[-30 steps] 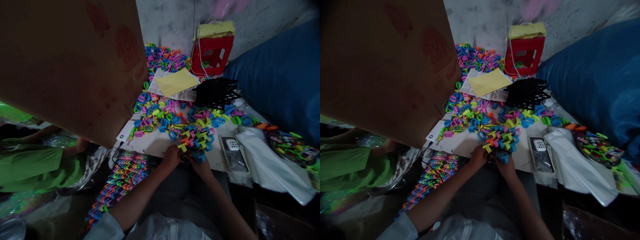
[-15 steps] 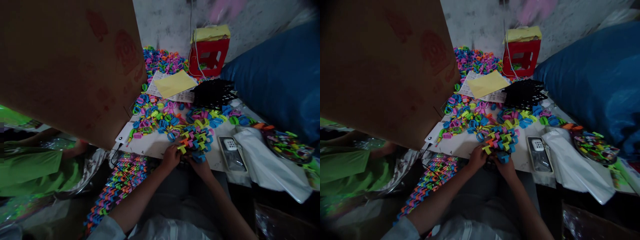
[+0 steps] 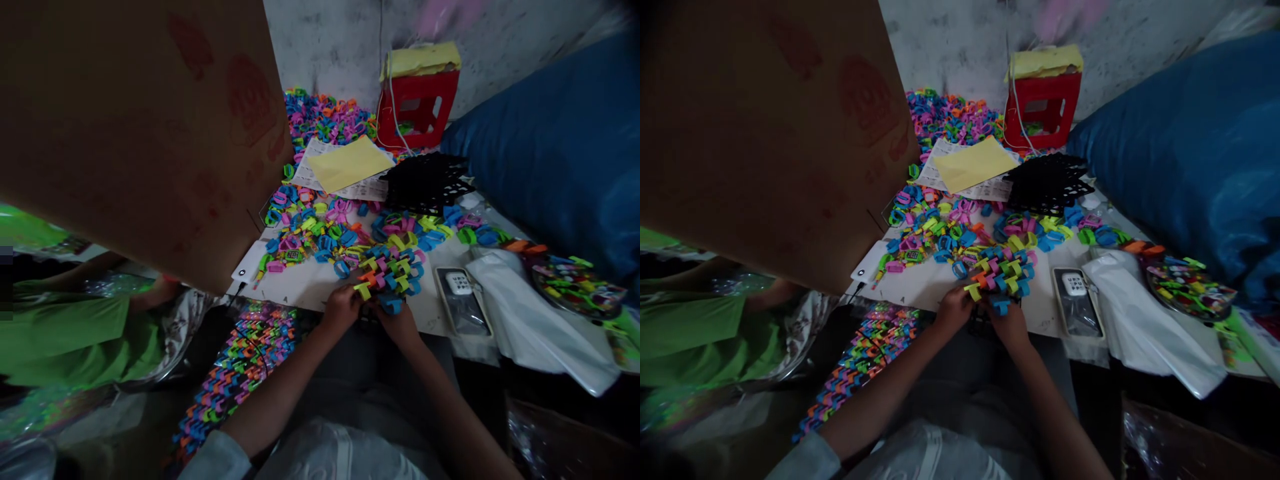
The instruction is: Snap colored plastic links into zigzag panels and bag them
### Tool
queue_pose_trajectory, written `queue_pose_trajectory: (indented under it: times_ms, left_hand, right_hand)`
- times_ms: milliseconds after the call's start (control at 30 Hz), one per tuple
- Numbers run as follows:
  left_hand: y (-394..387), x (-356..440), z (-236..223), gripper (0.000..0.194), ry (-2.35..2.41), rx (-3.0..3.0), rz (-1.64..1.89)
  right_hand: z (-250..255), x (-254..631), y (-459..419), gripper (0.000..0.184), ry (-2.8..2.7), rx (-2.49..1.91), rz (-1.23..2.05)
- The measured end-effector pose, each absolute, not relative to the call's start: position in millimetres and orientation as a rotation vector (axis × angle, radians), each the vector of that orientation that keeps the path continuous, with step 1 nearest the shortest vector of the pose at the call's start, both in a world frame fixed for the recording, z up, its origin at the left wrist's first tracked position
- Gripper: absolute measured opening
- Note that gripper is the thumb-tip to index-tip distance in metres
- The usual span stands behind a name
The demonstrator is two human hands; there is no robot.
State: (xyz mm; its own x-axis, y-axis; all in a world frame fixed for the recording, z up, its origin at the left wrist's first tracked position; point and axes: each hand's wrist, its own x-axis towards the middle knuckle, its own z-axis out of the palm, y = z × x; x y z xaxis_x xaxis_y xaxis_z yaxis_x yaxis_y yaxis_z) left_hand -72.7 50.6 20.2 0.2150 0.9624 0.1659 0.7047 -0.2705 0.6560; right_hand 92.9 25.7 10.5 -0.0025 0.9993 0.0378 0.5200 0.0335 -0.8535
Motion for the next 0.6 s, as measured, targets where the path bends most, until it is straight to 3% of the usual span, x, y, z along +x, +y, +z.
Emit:
queue_pose_trajectory:
  times_ms: [133, 267, 400, 467, 600]
  left_hand:
    - [45, -82, 27, 0.03, 1.387, 1.872, 0.824]
    - [29, -88, 50, 0.074, 1.393, 1.807, 0.991]
    - [20, -75, 73, 0.097, 1.278, 2.077, 1.039]
    - [22, -65, 77, 0.09, 1.285, 2.108, 1.031]
    - [31, -51, 77, 0.059, 1.296, 2.103, 1.033]
  right_hand:
    - [11, 94, 25, 0.023, -1.674, -1.659, 0.805]
    - [22, 88, 27, 0.025, -1.806, -1.838, 0.702]
    - [36, 82, 33, 0.022, -1.975, -2.019, 0.659]
    - [37, 81, 37, 0.021, -2.058, -1.969, 0.67]
    - [29, 81, 47, 0.03, -2.167, -1.802, 0.666]
